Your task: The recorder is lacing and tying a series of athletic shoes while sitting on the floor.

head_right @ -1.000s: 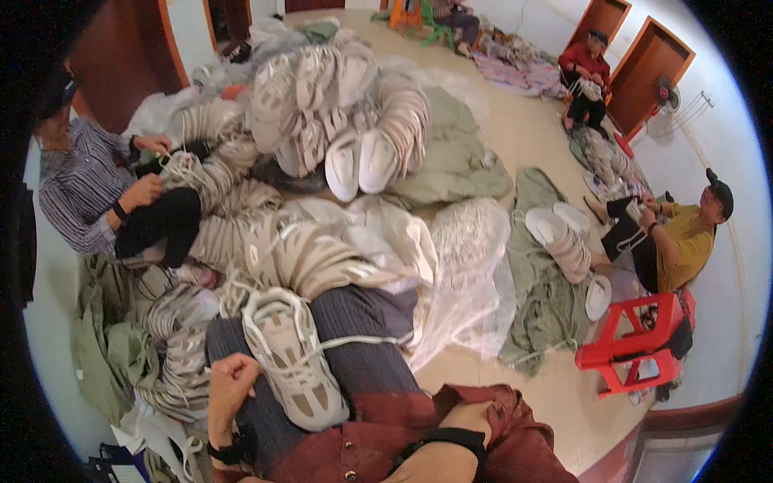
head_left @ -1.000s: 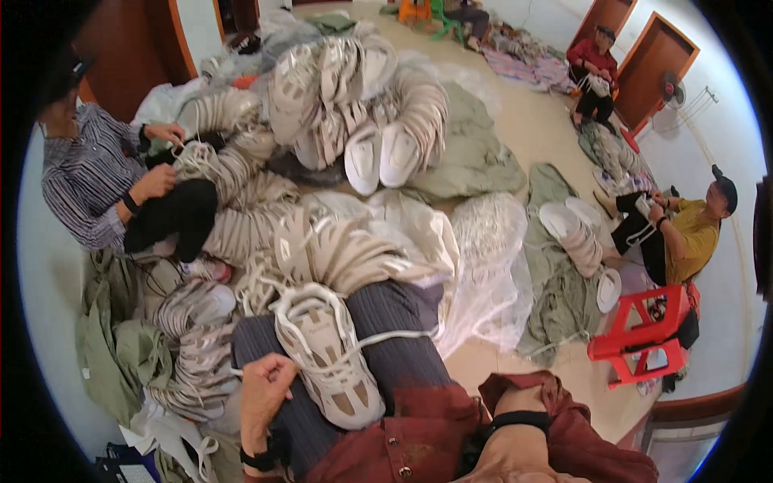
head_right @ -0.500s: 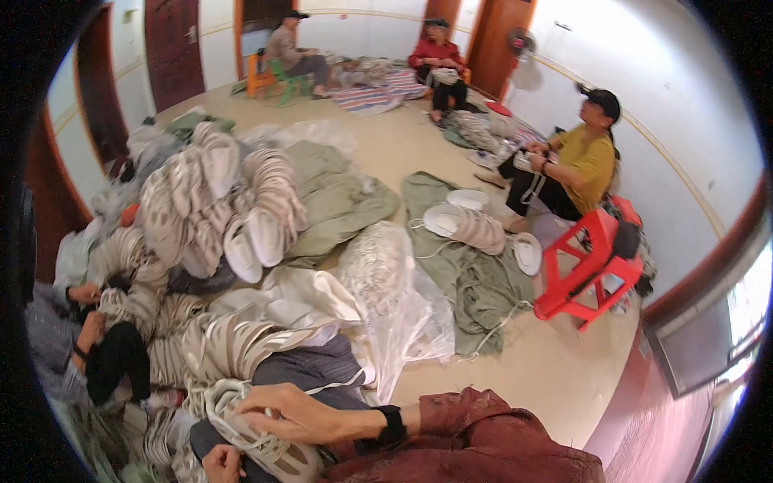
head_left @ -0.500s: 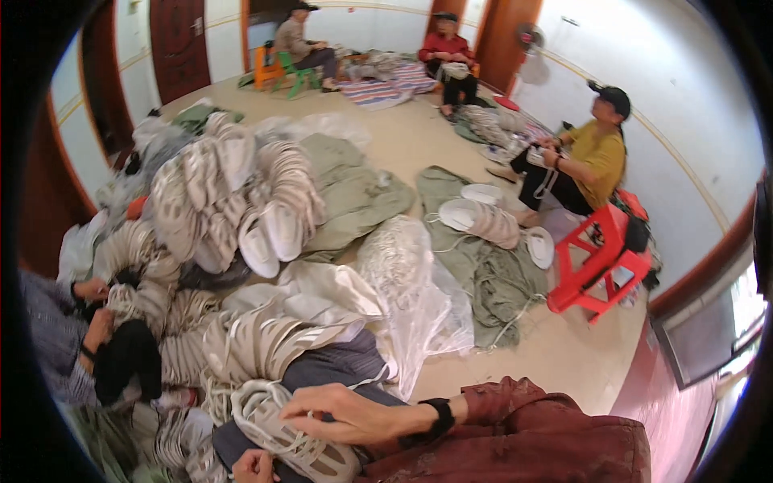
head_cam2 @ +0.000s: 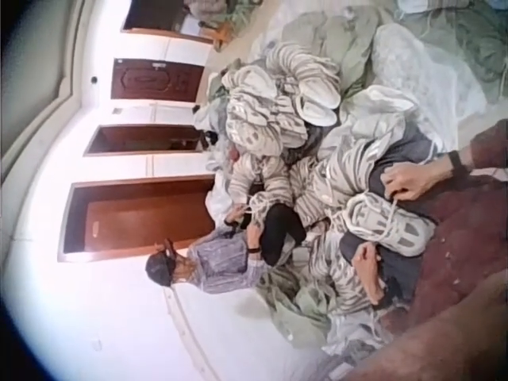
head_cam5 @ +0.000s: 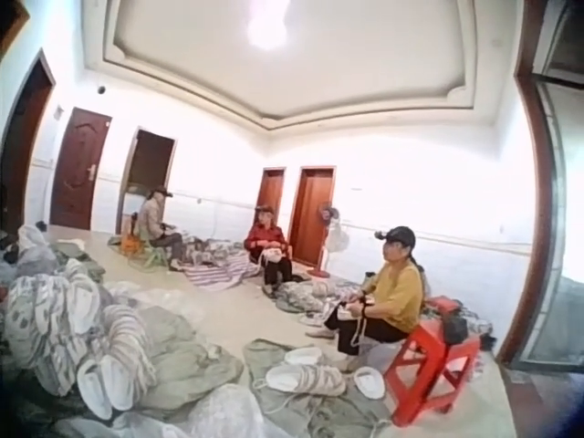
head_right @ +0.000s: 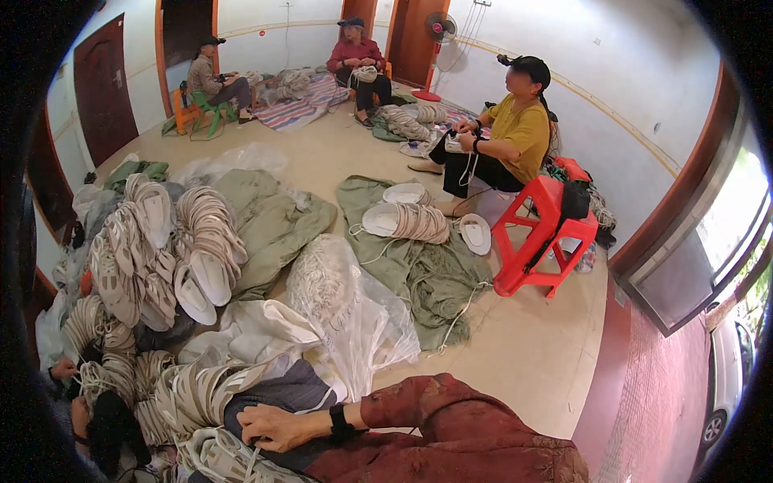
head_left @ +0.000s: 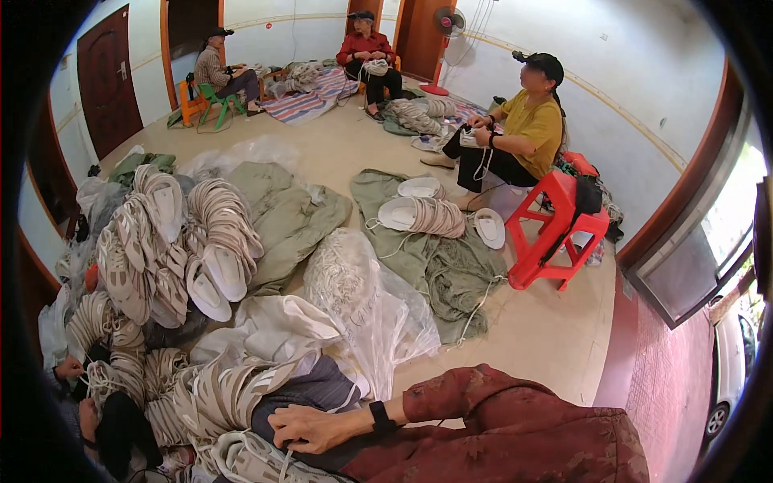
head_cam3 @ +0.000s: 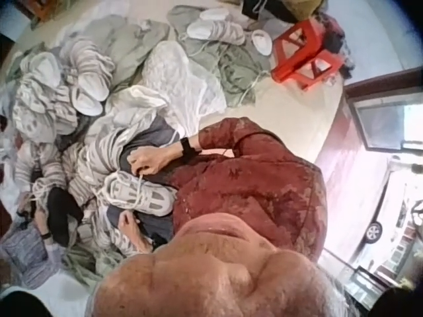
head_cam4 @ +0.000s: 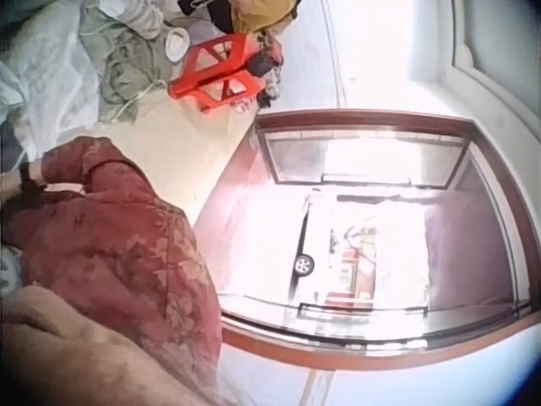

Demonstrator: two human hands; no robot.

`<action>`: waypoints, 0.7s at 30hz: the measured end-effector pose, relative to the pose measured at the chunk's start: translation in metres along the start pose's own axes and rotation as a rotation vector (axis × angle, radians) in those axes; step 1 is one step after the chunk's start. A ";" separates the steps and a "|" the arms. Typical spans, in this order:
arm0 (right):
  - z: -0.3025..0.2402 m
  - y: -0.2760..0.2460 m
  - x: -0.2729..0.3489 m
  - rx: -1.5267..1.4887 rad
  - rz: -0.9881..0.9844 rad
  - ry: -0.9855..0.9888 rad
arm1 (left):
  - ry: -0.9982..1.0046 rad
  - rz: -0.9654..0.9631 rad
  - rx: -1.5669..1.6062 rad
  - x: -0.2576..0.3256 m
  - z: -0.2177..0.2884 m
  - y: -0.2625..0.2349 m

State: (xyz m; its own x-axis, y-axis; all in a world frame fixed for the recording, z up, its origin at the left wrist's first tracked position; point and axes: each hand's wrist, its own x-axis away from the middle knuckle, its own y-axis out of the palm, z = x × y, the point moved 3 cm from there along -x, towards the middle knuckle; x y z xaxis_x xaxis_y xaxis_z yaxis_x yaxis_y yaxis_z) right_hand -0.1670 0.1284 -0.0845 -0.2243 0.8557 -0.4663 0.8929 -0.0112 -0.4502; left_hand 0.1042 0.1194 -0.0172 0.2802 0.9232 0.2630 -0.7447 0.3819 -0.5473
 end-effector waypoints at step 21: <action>-0.004 0.001 -0.004 0.135 0.020 -0.030 | 0.007 -0.078 0.018 -0.008 -0.006 -0.001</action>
State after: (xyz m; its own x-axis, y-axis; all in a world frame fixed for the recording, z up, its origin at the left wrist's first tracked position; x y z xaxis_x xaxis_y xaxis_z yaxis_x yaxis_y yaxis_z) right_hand -0.1632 0.1273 -0.0798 -0.2203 0.8387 -0.4980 0.8372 -0.0994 -0.5378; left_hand 0.1059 0.1121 -0.0234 0.3420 0.8909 0.2990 -0.7314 0.4521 -0.5106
